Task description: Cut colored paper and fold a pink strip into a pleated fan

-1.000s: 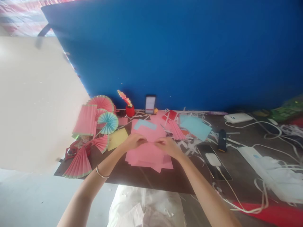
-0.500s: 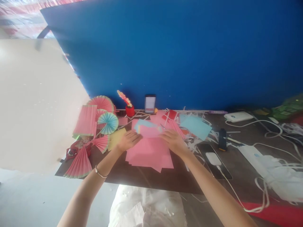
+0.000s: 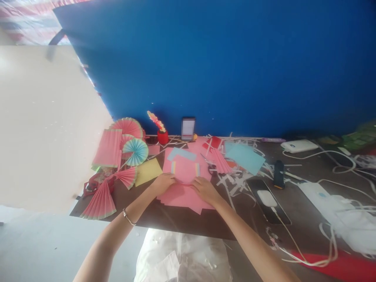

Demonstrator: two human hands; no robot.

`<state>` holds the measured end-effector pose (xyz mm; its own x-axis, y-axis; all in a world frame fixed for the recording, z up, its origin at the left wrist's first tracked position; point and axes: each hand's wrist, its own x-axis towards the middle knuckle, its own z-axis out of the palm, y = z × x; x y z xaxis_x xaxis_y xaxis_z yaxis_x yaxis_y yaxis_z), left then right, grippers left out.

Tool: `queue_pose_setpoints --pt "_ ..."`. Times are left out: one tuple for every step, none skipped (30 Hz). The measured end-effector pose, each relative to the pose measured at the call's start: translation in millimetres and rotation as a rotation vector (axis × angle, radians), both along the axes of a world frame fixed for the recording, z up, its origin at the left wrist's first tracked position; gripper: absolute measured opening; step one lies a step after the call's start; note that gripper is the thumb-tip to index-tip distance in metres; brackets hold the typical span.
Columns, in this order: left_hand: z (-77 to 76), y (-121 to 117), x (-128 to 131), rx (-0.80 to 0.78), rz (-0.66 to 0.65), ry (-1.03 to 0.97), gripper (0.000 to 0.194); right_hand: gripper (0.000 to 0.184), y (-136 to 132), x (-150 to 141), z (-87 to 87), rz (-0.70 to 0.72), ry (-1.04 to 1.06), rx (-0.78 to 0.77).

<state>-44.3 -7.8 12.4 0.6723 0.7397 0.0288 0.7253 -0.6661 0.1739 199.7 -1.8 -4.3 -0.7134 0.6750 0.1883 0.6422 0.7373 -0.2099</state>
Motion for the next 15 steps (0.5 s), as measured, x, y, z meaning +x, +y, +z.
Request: queue_pose_setpoints --pt "0.5 1 0 -0.034 0.025 -0.052 0.029 0.027 0 -2 0.7 -0.004 0.02 -0.028" --pt "0.6 1 -1 -0.073 0.058 -0.107 0.029 0.027 0 -3 1.3 -0.014 0.05 -0.064" --pt "0.7 2 -2 -0.118 0.095 -0.159 0.028 0.027 1 -4 1.8 -0.028 0.085 -0.108" --pt "0.8 3 -3 -0.168 0.133 -0.21 0.026 0.027 2 -4 2.6 -0.044 0.123 -0.157" --pt "1.2 4 -3 -0.223 0.173 -0.26 0.025 0.026 3 -4 3.8 -0.062 0.159 -0.211" --pt "1.8 5 -4 -0.275 0.213 -0.307 0.024 0.026 5 -3 5.4 -0.081 0.191 -0.266" --pt "2.8 7 -4 -0.321 0.247 -0.347 0.024 0.025 7 -2 7.4 -0.096 0.215 -0.319" --pt "3.9 8 -4 -0.359 0.28 -0.378 0.023 0.024 10 -2 9.6 -0.108 0.234 -0.366" --pt "5.1 10 -4 -0.391 0.316 -0.399 0.023 0.023 13 -2 11.7 -0.118 0.248 -0.405" --pt "6.3 12 -4 -0.422 0.353 -0.409 0.023 0.021 15 -1 13.6 -0.131 0.258 -0.437" --pt "7.4 13 -4 -0.457 0.39 -0.414 0.023 0.02 18 -1 15.1 -0.141 0.267 -0.46" --pt "8.4 15 -4 -0.5 0.425 -0.424 0.023 0.018 21 -2 16.0 -0.149 0.272 -0.478" --pt "9.3 17 -4 -0.546 0.459 -0.438 0.022 0.018 24 -2 16.3 -0.156 0.276 -0.492" --pt "10.0 19 -4 -0.588 0.487 -0.455 0.021 0.017 27 -3 16.2 -0.163 0.277 -0.505" --pt "10.6 22 -4 -0.621 0.506 -0.471 0.02 0.017 30 -4 15.7 -0.173 0.275 -0.515"
